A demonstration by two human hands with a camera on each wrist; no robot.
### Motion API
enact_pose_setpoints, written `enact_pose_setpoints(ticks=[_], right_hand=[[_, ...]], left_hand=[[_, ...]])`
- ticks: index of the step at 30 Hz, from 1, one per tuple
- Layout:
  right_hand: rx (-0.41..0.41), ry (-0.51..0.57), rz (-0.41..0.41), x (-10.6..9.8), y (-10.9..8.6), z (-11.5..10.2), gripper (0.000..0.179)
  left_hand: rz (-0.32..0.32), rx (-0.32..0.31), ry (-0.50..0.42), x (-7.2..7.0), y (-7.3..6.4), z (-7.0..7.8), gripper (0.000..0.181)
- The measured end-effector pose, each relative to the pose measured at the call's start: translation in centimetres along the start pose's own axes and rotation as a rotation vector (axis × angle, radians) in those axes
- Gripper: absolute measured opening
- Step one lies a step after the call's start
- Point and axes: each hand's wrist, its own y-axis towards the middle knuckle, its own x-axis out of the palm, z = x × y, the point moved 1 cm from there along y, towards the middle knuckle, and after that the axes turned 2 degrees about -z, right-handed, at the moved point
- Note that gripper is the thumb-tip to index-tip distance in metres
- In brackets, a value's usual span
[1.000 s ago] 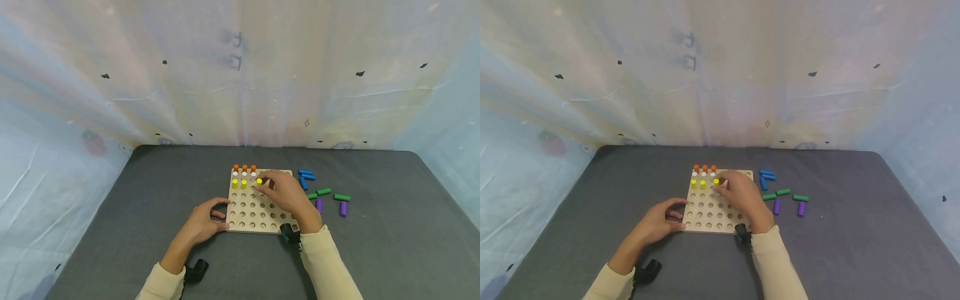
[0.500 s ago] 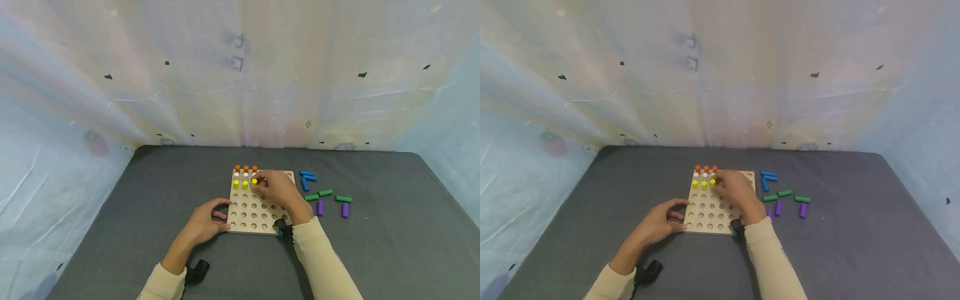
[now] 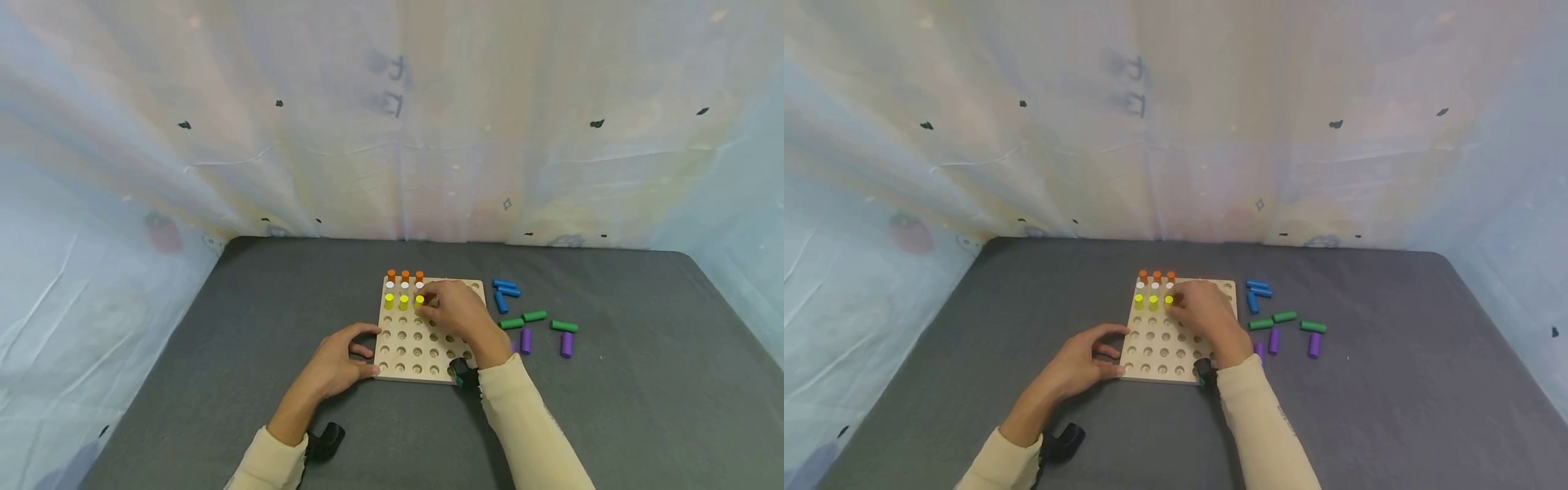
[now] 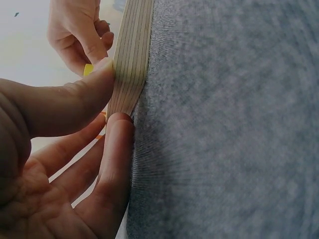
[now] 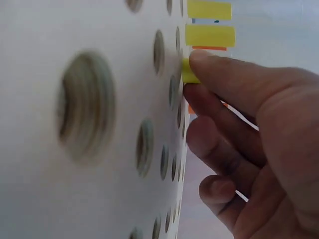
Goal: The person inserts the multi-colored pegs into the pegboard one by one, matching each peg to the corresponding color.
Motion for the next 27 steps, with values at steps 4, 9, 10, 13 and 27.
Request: enact_pose_setpoints(ticks=[4,9,10,13,27], right_hand=[[-0.004,0.001,-0.004,0.0,-0.1,-0.2,0.033],[0.0,0.089,-0.035,-1.2,-0.9,0.4,0.033],[-0.004,0.112,-0.037,-1.6,-1.1,0.7,0.033],[-0.027,0.142,-0.027,-2.7,-1.5,2.4,0.031],[-0.027,0.022,-0.002,-7.2,-1.8,10.9,0.03]], left_hand=[[0.0,-0.004,0.004,0.0,0.0,0.0,0.063],[0.006,-0.001,-0.001,0.0,0.0,-0.1,0.064],[0.008,0.0,-0.002,0.0,0.0,-0.1,0.064],[0.009,0.001,-0.008,-0.1,0.0,0.0,0.064],[-0.021,0.025,-0.042,-0.1,-0.2,-0.1,0.064]])
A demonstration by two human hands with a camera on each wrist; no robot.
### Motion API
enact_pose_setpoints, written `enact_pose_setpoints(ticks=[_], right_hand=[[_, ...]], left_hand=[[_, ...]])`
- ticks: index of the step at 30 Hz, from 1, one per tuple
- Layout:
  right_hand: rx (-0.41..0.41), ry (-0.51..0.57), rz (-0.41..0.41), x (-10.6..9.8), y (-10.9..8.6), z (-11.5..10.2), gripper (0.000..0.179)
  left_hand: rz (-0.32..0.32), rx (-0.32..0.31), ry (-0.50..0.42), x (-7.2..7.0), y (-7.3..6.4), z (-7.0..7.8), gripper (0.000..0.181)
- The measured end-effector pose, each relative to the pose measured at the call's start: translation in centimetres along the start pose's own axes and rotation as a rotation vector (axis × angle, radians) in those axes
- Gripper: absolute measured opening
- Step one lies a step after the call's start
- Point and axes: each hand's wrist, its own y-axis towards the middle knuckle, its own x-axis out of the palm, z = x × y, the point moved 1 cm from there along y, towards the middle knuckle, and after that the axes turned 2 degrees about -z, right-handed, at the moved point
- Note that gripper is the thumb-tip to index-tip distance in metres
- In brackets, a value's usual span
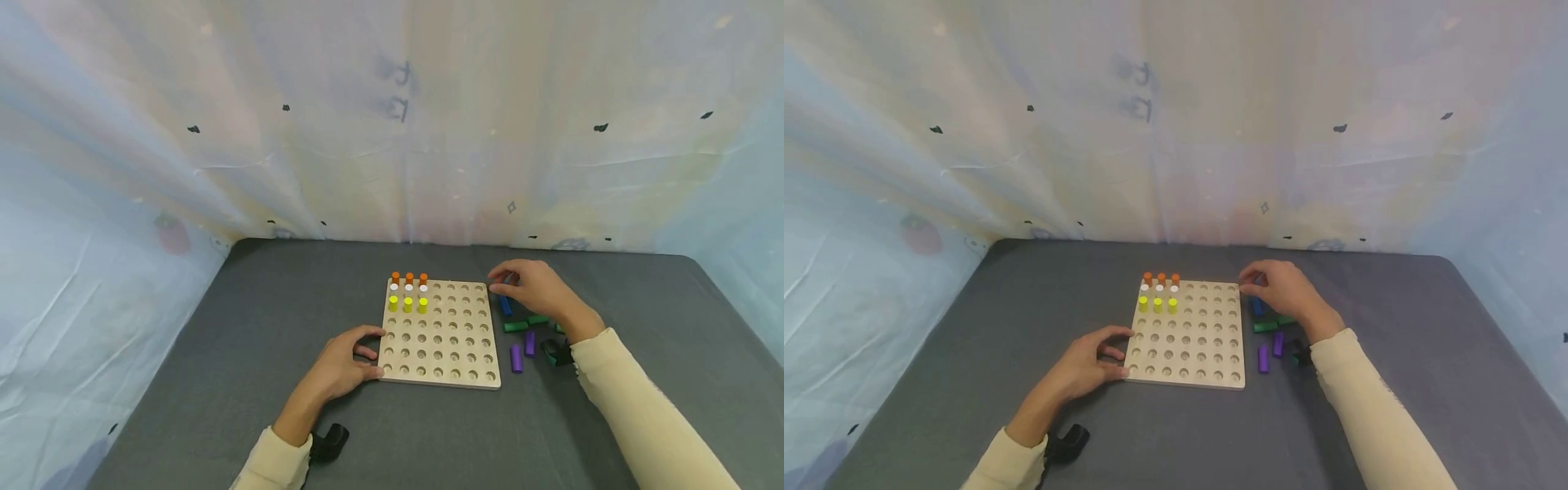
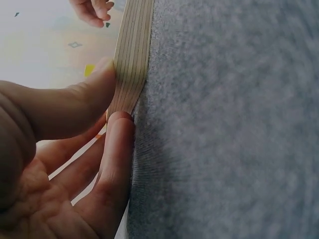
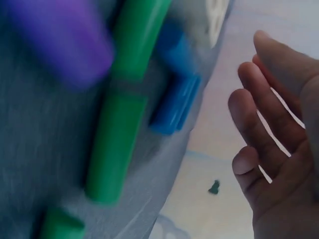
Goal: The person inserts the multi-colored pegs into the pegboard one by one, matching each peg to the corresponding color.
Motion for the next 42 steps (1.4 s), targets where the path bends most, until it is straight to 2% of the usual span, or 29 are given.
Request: enact_pose_setpoints(ticks=[7,13,18,26,30,37,42], right_hand=[[0.017,-0.085,-0.035,-0.6,0.1,2.0,0.027],[-0.005,-0.11,-0.049,-0.8,0.2,3.1,0.023],[-0.001,-0.11,-0.091,-0.8,0.2,3.7,0.024],[-0.075,-0.103,-0.176,-0.8,0.6,4.0,0.031],[-0.097,-0.112,-0.189,-0.6,0.7,4.0,0.033],[-0.019,-0.067,-0.196,-0.3,0.9,3.8,0.04],[-0.002,-0.052,-0.215,0.0,1.1,3.7,0.033]], left_hand=[[-0.02,0.019,-0.003,0.3,0.0,-0.3,0.065],[0.0,-0.001,0.012,0.1,0.4,-0.3,0.065],[0.005,-0.002,0.034,-0.1,0.8,-0.2,0.066],[0.016,-0.006,0.052,-0.1,1.1,-0.2,0.067],[0.018,-0.012,0.05,0.0,1.0,-0.1,0.067],[0.01,-0.023,0.048,-0.1,1.1,-0.1,0.066],[0.013,-0.023,0.053,-0.1,1.2,-0.2,0.066]])
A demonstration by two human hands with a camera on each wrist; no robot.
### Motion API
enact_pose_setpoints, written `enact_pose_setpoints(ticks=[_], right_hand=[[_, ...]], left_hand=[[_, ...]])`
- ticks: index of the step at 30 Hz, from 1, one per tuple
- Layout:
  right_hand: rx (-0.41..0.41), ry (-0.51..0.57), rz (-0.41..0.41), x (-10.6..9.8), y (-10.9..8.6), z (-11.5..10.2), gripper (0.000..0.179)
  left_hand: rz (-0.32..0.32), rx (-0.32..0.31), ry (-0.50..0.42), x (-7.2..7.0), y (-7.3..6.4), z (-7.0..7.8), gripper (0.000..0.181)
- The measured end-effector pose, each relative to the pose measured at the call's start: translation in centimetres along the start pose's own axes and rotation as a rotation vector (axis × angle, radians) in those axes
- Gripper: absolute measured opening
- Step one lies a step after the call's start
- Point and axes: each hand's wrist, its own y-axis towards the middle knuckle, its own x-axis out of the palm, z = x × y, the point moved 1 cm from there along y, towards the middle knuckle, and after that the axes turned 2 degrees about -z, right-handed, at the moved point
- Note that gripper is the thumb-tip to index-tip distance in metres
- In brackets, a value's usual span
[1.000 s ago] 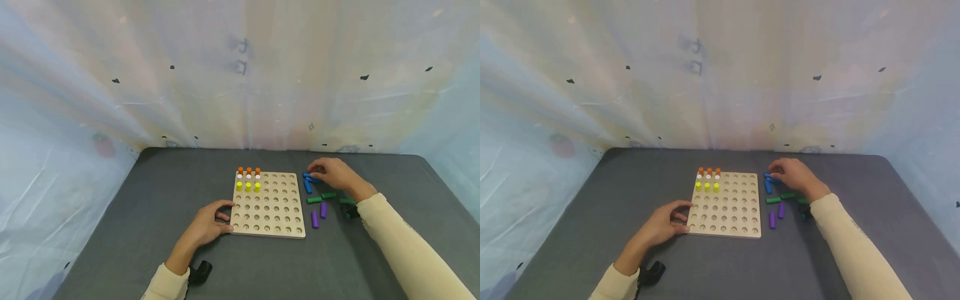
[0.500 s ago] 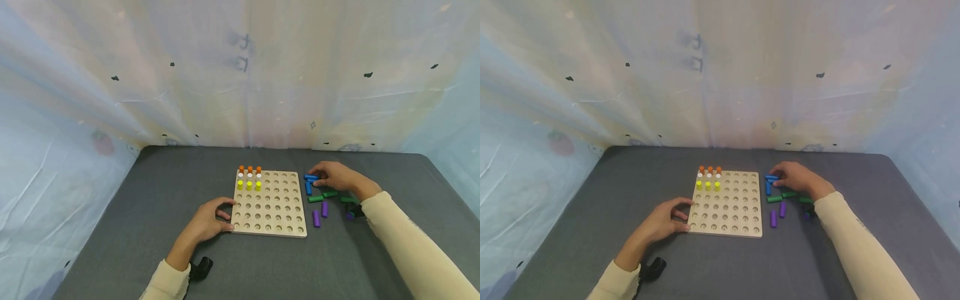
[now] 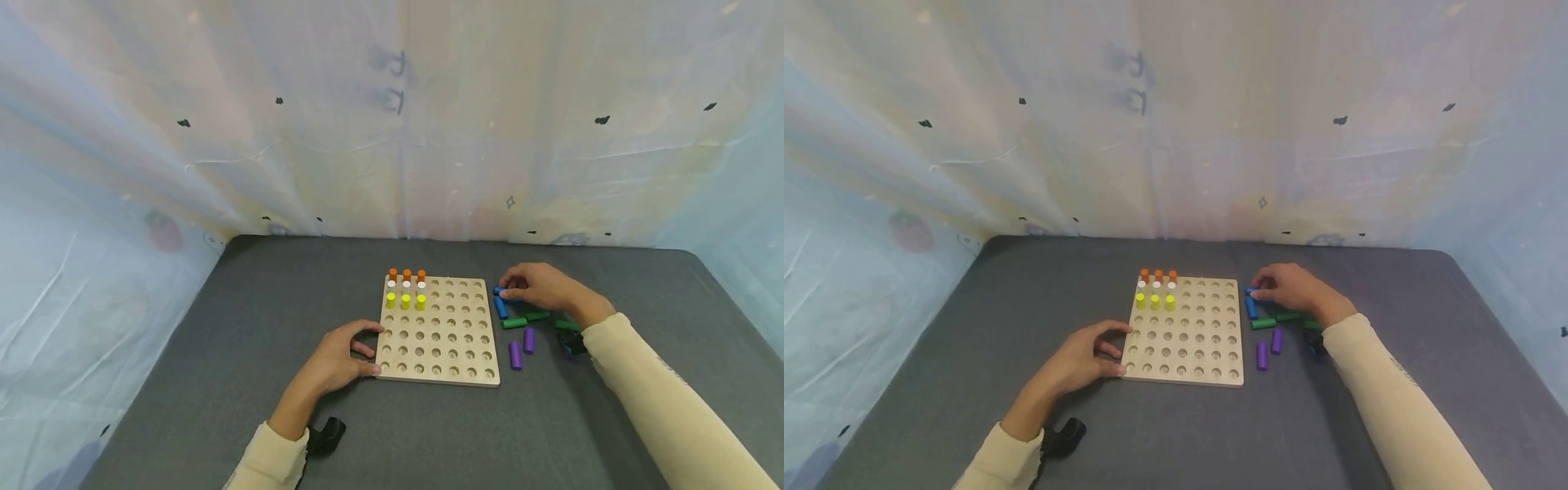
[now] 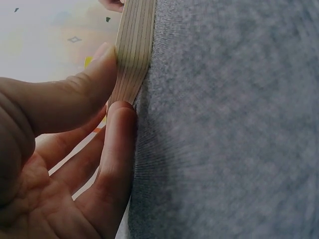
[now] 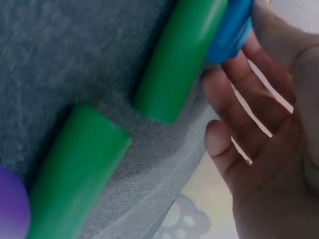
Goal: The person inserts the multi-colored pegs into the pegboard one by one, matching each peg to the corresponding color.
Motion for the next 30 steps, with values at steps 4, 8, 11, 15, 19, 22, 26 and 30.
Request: enact_pose_setpoints(ticks=[4,8,11,15,19,22,26,30], right_hand=[[-0.011,-0.008,-0.054,-0.1,-0.4,-0.6,0.03],[-0.034,0.007,-0.072,0.2,-1.1,-1.1,0.029],[-0.035,0.051,-0.06,0.7,-1.9,-1.4,0.029],[-0.015,0.096,-0.043,1.6,-3.1,-1.8,0.031],[0.007,0.115,-0.002,2.4,-4.2,-2.3,0.035],[0.019,0.123,0.052,2.7,-4.9,-2.8,0.036],[0.037,0.126,0.12,2.9,-5.6,-3.6,0.035],[0.051,0.147,0.15,3.1,-6.2,-5.1,0.032]], left_hand=[[-0.005,-0.004,0.004,0.0,0.0,0.0,0.067],[-0.001,0.006,0.005,-0.2,0.0,-0.1,0.067],[0.0,0.015,0.007,-0.2,0.0,-0.1,0.067],[-0.003,0.015,0.006,-0.2,-0.1,-0.1,0.067],[0.004,0.006,0.011,-0.1,-0.1,-0.2,0.066],[0.011,-0.003,0.01,-0.2,-0.1,-0.2,0.066],[0.009,0.003,0.004,-0.1,-0.2,-0.1,0.065],[0.011,0.007,0.001,-0.1,-0.3,-0.2,0.064]])
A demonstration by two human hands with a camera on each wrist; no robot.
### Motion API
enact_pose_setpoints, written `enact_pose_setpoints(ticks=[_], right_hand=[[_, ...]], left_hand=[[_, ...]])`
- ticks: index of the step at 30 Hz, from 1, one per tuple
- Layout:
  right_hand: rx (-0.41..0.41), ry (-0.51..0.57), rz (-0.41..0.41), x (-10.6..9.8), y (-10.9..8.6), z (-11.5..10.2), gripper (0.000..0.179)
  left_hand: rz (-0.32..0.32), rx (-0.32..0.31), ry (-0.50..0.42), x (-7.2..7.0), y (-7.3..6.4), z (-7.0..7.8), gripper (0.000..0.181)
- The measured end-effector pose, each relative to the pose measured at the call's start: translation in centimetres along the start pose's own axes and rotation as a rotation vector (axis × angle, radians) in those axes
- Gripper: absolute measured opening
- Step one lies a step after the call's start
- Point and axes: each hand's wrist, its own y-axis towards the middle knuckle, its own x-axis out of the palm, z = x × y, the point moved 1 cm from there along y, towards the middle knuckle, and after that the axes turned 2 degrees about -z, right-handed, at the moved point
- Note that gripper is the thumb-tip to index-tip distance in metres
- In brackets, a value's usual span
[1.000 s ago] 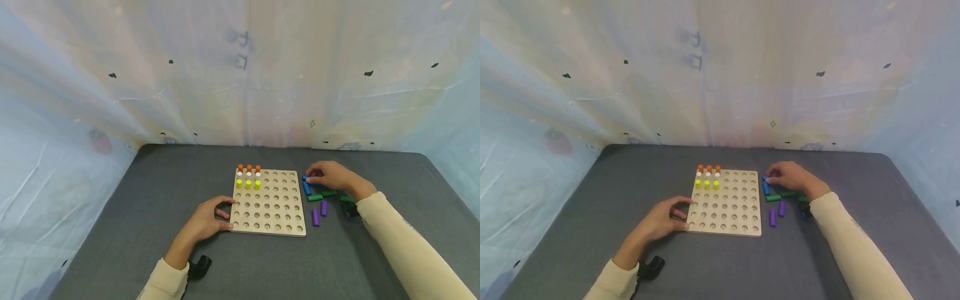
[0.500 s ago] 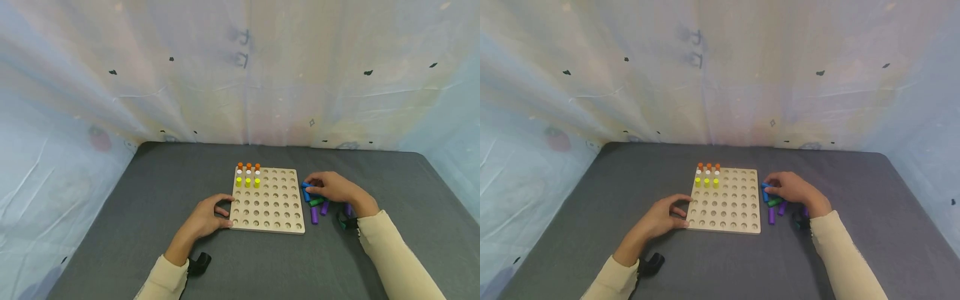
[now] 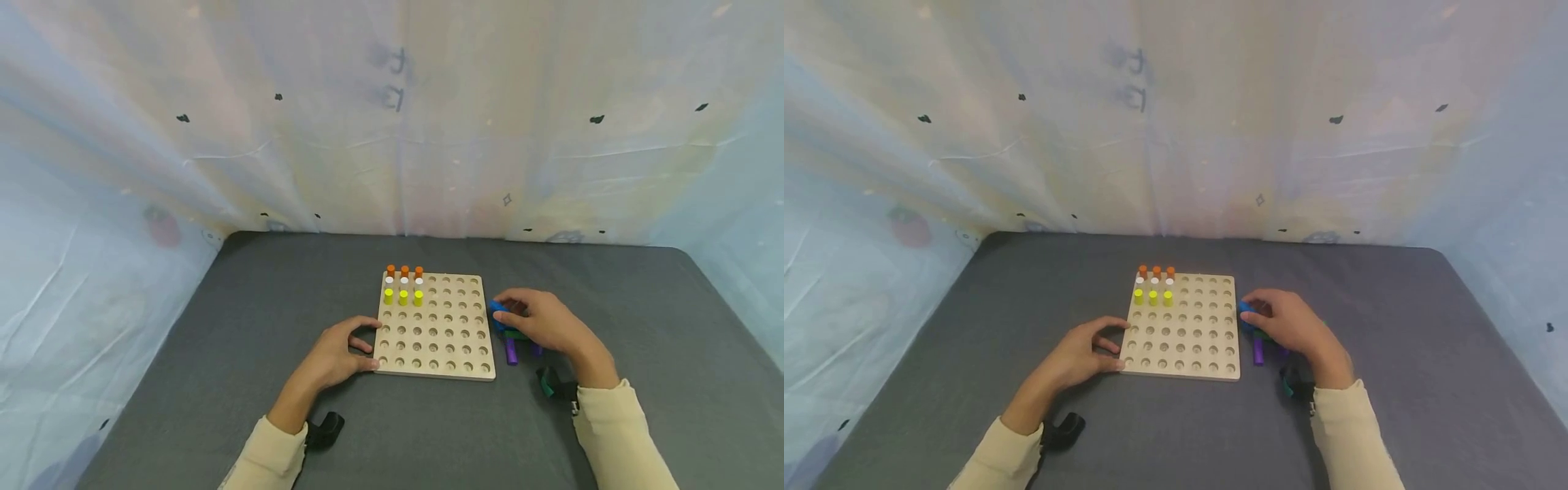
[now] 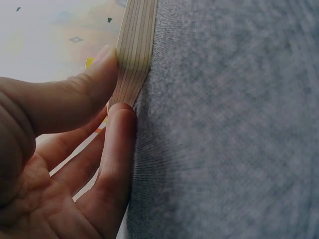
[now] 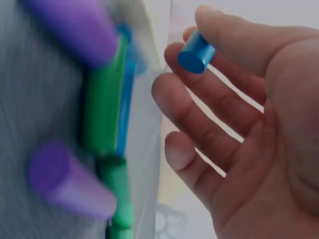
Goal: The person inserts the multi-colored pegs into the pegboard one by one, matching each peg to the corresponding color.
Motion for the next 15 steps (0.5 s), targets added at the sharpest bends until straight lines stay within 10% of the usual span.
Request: enact_pose_setpoints(ticks=[15], right_hand=[[-0.085,0.226,0.029,3.4,-0.5,-9.2,0.026]], left_hand=[[-0.021,0.007,-0.019,-0.1,0.1,-0.2,0.064]])
